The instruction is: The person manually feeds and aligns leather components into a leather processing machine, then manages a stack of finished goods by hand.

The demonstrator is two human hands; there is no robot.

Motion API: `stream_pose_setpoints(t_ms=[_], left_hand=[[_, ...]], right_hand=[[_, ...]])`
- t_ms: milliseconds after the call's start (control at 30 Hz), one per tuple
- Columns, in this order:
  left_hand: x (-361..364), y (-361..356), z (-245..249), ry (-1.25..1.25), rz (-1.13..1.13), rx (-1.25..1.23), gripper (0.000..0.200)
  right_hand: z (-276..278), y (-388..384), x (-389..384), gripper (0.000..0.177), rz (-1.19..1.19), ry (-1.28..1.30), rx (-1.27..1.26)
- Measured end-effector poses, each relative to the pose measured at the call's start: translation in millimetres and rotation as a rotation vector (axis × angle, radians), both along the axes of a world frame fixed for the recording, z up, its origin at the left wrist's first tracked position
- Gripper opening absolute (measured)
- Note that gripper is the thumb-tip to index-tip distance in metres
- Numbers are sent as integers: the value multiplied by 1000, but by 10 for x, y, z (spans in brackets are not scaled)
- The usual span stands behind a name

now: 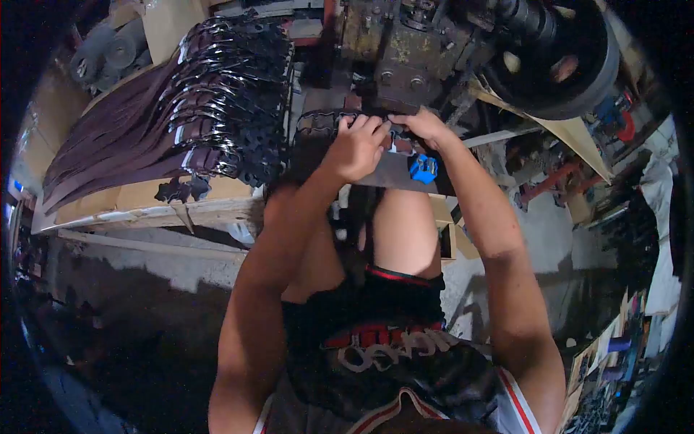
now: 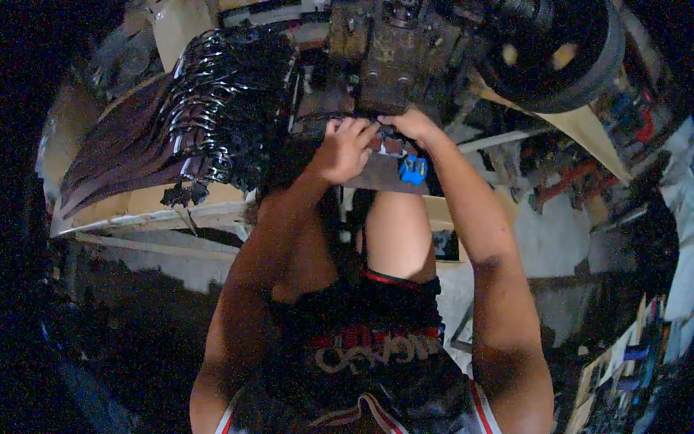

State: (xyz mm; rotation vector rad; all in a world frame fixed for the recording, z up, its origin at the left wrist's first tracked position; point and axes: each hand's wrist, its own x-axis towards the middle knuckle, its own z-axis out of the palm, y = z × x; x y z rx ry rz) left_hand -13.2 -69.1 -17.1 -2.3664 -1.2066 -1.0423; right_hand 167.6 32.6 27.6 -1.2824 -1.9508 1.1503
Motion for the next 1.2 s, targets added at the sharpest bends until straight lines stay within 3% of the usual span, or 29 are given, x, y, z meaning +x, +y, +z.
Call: stream_pose_setpoints(t_ms=[133, 233, 300, 433, 700, 967, 1100, 1200], left_hand=[[-28, 30, -35, 48, -25, -31, 34], [-23, 88, -80, 12, -26, -37, 20], [-32, 125, -67, 68, 3, -65, 28], [-18, 131, -68, 105, 10, -60, 36], [-21, 151, -106, 31, -27, -13, 37], [0, 156, -101, 3, -28, -32, 35], [4, 151, -35, 13, -3, -64, 34], [23, 135, -89, 2, -2, -77, 28]], right_hand=[[-54, 45, 17, 44, 16, -31, 42], [-268, 239, 31, 42, 68, -23, 140], [-354, 295, -11, 40, 6, -51, 245], [-351, 295, -27, 36, -27, -49, 220], [-414, 300, -79, 35, -179, 24, 95], [-559, 481, -79, 38, -266, -26, 157], [-324, 276, -119, 38, -316, -49, 266], [-262, 173, -13, 32, -95, 314, -30]])
